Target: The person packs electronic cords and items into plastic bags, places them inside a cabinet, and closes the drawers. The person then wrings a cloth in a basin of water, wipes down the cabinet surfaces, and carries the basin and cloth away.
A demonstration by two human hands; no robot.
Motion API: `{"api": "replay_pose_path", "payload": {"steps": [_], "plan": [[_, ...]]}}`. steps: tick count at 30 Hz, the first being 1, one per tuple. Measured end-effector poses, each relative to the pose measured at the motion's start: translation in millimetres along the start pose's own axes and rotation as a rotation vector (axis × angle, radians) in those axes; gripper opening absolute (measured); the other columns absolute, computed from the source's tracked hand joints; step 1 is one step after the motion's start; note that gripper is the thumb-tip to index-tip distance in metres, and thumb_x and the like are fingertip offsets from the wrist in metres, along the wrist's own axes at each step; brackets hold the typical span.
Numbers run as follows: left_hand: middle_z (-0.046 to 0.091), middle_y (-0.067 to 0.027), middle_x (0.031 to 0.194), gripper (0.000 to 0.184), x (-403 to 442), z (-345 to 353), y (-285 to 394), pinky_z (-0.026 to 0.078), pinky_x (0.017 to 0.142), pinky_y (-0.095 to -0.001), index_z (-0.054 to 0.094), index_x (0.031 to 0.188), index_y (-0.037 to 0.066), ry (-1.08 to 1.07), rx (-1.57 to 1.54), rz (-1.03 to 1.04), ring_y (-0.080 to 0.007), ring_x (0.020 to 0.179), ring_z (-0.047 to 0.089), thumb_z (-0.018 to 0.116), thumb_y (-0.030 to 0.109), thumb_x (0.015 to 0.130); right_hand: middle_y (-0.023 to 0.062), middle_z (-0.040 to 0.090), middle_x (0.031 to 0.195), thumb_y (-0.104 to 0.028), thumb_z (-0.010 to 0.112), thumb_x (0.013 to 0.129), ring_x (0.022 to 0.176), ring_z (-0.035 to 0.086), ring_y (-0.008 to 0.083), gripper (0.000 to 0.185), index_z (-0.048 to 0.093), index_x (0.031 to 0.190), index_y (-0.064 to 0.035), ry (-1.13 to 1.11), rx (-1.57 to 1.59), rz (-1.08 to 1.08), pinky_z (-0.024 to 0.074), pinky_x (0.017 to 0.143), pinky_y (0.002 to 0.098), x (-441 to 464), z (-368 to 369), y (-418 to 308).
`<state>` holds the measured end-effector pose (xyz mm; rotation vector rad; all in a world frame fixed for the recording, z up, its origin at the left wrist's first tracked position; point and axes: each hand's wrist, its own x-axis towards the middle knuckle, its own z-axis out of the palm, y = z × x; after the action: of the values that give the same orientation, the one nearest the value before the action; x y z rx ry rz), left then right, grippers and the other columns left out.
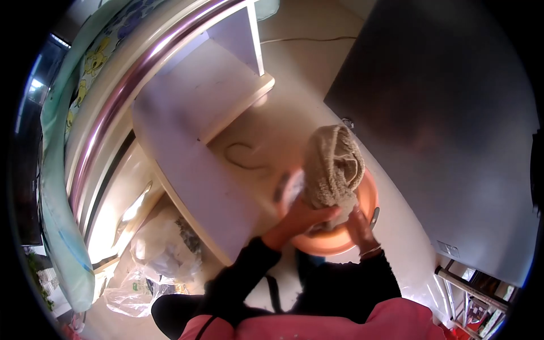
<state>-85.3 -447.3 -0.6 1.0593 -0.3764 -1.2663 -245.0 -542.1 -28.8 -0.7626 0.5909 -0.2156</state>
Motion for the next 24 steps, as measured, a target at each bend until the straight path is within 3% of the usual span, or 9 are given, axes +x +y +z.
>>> {"api": "replay_pose_path", "payload": {"steps": [1, 6, 8, 11, 15, 16, 21, 23, 24], "plan": [[0.050, -0.0116, 0.121, 0.075, 2.0, -4.9, -16.6, 0.044, 0.093, -0.0320, 0.037, 0.129, 0.001, 0.016, 0.002, 0.002, -0.0212, 0.112, 0.049, 0.078, 0.019, 0.068, 0.0133, 0.027, 0.143, -0.055, 0.041, 0.089, 0.130, 0.030, 0.0289, 0.076, 0.015, 0.142, -0.0074, -0.034, 0.096, 0.036, 0.0309, 0.105, 0.0433, -8.6, -8.1, 20.1], [0.044, -0.0130, 0.127, 0.077, -10.0, -2.1, -17.7, 0.041, 0.099, -0.0342, 0.029, 0.133, 0.002, -0.118, -0.216, -0.033, -0.0252, 0.117, 0.046, 0.073, 0.012, 0.071, 0.0145, 0.031, 0.141, -0.068, 0.032, 0.084, 0.127, 0.036, 0.0300, 0.084, 0.016, 0.142, -0.0093, -0.091, 0.555, 0.073, 0.0332, 0.104, 0.0449, 4.3, -1.9, 42.3], [0.044, -0.0137, 0.127, 0.075, -23.4, 1.2, -6.9, 0.043, 0.097, -0.0406, 0.028, 0.134, 0.003, -0.189, -0.600, -0.299, -0.0288, 0.117, 0.046, 0.070, 0.007, 0.072, 0.0153, 0.032, 0.140, -0.074, 0.029, 0.079, 0.125, 0.038, 0.0320, 0.090, 0.021, 0.141, -0.0091, -0.139, 0.600, 0.010, 0.0332, 0.104, 0.0456, 19.4, -7.1, 32.4], [0.045, -0.0157, 0.129, 0.061, -41.1, -3.0, -40.9, 0.038, 0.100, -0.0439, 0.031, 0.134, 0.005, -0.221, -0.619, -0.318, -0.0284, 0.118, 0.046, 0.057, 0.026, 0.083, 0.0165, 0.039, 0.135, -0.075, 0.038, 0.074, 0.123, 0.041, 0.0295, 0.094, 0.029, 0.137, -0.0064, -0.155, 0.590, 0.006, 0.0362, 0.102, 0.0427, 29.2, 39.5, -7.0], [0.046, -0.0175, 0.128, 0.064, -46.0, -16.9, -58.8, 0.042, 0.097, -0.0441, 0.029, 0.135, 0.004, -0.298, -1.021, -0.438, -0.0309, 0.114, 0.050, 0.056, 0.033, 0.084, 0.0132, 0.047, 0.127, -0.071, 0.056, 0.065, 0.115, 0.048, 0.0253, 0.099, 0.034, 0.133, -0.0031, -0.097, 0.202, -0.261, 0.0415, 0.098, 0.0387, 47.6, 36.0, -11.0], [0.045, -0.0178, 0.128, 0.068, -45.7, -23.0, -60.1, 0.043, 0.097, -0.0439, 0.027, 0.136, 0.005, -0.327, -0.903, -0.481, -0.0308, 0.115, 0.050, 0.057, 0.037, 0.084, 0.0132, 0.047, 0.127, -0.071, 0.056, 0.065, 0.115, 0.048, 0.0253, 0.099, 0.034, 0.133, -0.0031, -0.099, 0.206, -0.257, 0.0415, 0.098, 0.0387, 47.9, 32.4, -15.5], [0.046, -0.0171, 0.128, 0.083, -47.0, -27.4, -36.5, 0.043, 0.095, -0.0389, 0.024, 0.137, 0.005, -0.478, -0.642, -0.541, -0.0270, 0.115, 0.050, 0.067, 0.042, 0.077, 0.0096, 0.052, 0.116, -0.055, 0.075, 0.062, 0.106, 0.052, 0.0205, 0.093, 0.038, 0.126, 0.0011, -0.207, 0.039, -0.312, 0.0432, 0.092, 0.0336, 46.1, 26.7, -50.2], [0.046, -0.0152, 0.128, 0.093, -46.1, -4.1, 0.2, 0.044, 0.092, -0.0345, 0.024, 0.137, 0.005, -0.394, -0.395, -0.245, -0.0240, 0.109, 0.054, 0.076, 0.040, 0.069, 0.0074, 0.054, 0.108, -0.029, 0.082, 0.063, 0.099, 0.053, 0.0169, 0.073, 0.044, 0.118, 0.0009, -0.251, -0.012, -0.282, 0.0429, 0.087, 0.0293, 44.9, 31.9, -59.8], [0.046, -0.0152, 0.128, 0.093, -42.0, -4.6, -0.4, 0.044, 0.092, -0.0345, 0.024, 0.137, 0.005, -0.388, -0.400, -0.247, -0.0240, 0.109, 0.054, 0.076, 0.040, 0.069, 0.0074, 0.054, 0.108, -0.029, 0.082, 0.063, 0.099, 0.053, 0.0169, 0.073, 0.044, 0.118, 0.0009, -0.251, -0.010, -0.274, 0.0429, 0.087, 0.0293, 45.8, 32.7, -62.9]]}}
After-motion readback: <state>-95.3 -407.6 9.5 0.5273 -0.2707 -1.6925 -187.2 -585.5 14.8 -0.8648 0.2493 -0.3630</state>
